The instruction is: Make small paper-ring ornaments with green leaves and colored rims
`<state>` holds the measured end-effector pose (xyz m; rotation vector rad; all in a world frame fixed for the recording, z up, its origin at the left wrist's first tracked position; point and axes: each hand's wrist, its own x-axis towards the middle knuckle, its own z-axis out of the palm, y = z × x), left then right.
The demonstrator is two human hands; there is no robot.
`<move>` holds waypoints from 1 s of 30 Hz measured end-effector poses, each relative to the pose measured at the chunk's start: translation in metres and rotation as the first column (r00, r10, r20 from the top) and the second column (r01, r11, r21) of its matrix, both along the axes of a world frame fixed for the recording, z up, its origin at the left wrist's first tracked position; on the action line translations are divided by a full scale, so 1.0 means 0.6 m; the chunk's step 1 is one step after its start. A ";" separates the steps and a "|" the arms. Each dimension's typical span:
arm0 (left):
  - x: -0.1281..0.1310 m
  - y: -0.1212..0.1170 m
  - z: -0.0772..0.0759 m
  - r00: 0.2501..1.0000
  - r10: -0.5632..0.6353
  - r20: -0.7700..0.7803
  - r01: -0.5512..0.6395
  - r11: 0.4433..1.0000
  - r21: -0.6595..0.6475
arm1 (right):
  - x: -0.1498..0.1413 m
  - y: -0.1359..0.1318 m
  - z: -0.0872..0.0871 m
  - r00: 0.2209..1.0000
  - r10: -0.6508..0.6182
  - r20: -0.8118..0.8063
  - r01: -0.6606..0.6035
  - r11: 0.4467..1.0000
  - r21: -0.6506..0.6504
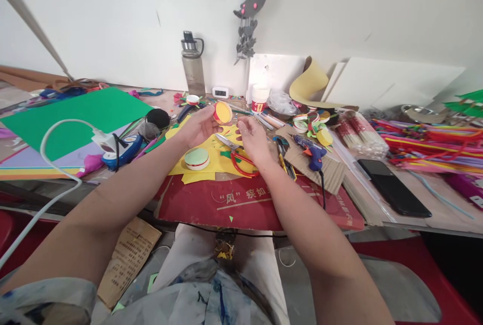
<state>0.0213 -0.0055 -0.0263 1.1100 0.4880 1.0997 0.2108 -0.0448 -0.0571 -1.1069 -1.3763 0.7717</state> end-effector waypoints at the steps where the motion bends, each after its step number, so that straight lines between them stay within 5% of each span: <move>1: 0.001 0.001 0.000 1.000 0.004 -0.002 -0.004 1.000 -0.023 | 0.001 -0.001 0.000 0.999 -0.011 0.037 0.010 1.000 0.008; 8: -0.003 0.004 0.010 1.000 0.005 -0.003 -0.005 0.993 -0.114 | 0.010 -0.022 0.020 0.911 -0.126 0.393 0.081 0.988 0.129; 11: -0.006 0.001 0.015 1.000 -0.009 0.014 0.011 0.990 -0.142 | 0.011 -0.046 0.046 0.676 -0.149 0.721 0.128 0.988 0.085; 15: -0.011 0.001 0.018 0.998 -0.001 0.057 0.012 0.981 -0.192 | 0.011 -0.081 0.078 0.304 0.025 0.952 0.239 0.966 -0.101; 21: -0.019 0.005 0.022 0.992 0.050 0.117 -0.024 0.977 -0.213 | 0.017 -0.097 0.085 0.128 0.292 0.948 0.082 0.949 -0.303; 25: -0.030 0.014 0.022 0.988 0.098 0.122 -0.083 0.989 -0.120 | 0.016 -0.088 0.065 0.157 0.251 0.955 0.101 0.958 -0.268; 30: -0.045 0.025 0.018 0.972 0.175 0.156 -0.178 0.984 0.006 | 0.017 -0.075 0.047 0.479 -0.022 0.878 0.154 0.986 -0.060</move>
